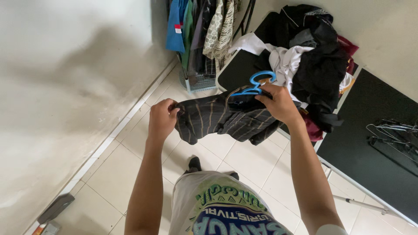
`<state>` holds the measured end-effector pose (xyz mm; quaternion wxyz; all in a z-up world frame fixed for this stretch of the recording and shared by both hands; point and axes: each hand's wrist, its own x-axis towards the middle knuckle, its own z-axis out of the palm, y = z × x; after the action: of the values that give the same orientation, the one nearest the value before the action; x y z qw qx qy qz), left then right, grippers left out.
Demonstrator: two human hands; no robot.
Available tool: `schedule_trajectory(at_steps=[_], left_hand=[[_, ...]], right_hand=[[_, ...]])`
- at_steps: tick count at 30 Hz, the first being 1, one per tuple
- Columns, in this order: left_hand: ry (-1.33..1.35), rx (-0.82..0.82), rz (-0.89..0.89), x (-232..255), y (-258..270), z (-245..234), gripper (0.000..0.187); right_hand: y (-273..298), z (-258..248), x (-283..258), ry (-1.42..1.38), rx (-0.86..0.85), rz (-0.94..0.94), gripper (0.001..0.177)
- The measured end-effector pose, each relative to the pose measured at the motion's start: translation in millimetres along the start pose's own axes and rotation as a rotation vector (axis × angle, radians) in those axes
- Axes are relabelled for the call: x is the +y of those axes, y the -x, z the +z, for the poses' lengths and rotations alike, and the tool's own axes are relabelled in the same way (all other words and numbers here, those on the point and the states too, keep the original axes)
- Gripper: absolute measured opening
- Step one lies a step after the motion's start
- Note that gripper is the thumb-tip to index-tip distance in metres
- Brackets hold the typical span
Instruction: The person picks up a striped shirt from a pile, places it on a blue hanger, and buttons it. They then hang the shirt on a nearby clothing rack. The person repeats the process with a black shirt, placing it on a black hanger and buttoning it.
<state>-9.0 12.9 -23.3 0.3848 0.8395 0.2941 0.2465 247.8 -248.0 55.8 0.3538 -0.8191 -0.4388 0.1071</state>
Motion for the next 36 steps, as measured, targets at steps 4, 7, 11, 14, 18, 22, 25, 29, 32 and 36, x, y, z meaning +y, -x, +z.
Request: schedule_trajectory(at_steps=[4,7,11,14,18,22,25,29,32,36], left_hand=[[-0.041,0.053,0.062,-5,-2,-3,0.011],[-0.060,0.098,0.253,0,0,-15,0.023],[-0.089,0.078,0.391,24,-4,-20,0.040],[-0.067,-0.093,0.342,37,-12,-21,0.030],[-0.101,-0.206,0.173,38,-24,-30,0.021],[-0.216,-0.160,0.055,32,-35,-39,0.020],[-0.265,-0.115,-0.036,26,-43,-50,0.018],[-0.294,-0.019,-0.043,17,-54,-70,0.018],[-0.318,0.009,-0.073,15,-64,-77,0.017],[-0.359,0.034,-0.101,19,-79,-74,0.019]], right_hand=[[-8,7,-5,-0.026,0.055,-0.173,0.020],[-15,15,-12,-0.010,0.037,-0.114,0.020],[-30,35,-33,-0.070,-0.012,-0.174,0.020],[-43,52,-57,-0.163,-0.112,-0.082,0.021],[-68,63,-85,-0.177,-0.192,-0.011,0.018],[-94,71,-92,-0.020,-0.111,-0.227,0.021],[-106,81,-87,0.069,0.022,-0.344,0.028],[-114,94,-73,0.096,0.132,-0.354,0.048],[-121,107,-62,0.117,0.158,-0.334,0.053],[-138,114,-44,0.028,0.120,-0.197,0.048]])
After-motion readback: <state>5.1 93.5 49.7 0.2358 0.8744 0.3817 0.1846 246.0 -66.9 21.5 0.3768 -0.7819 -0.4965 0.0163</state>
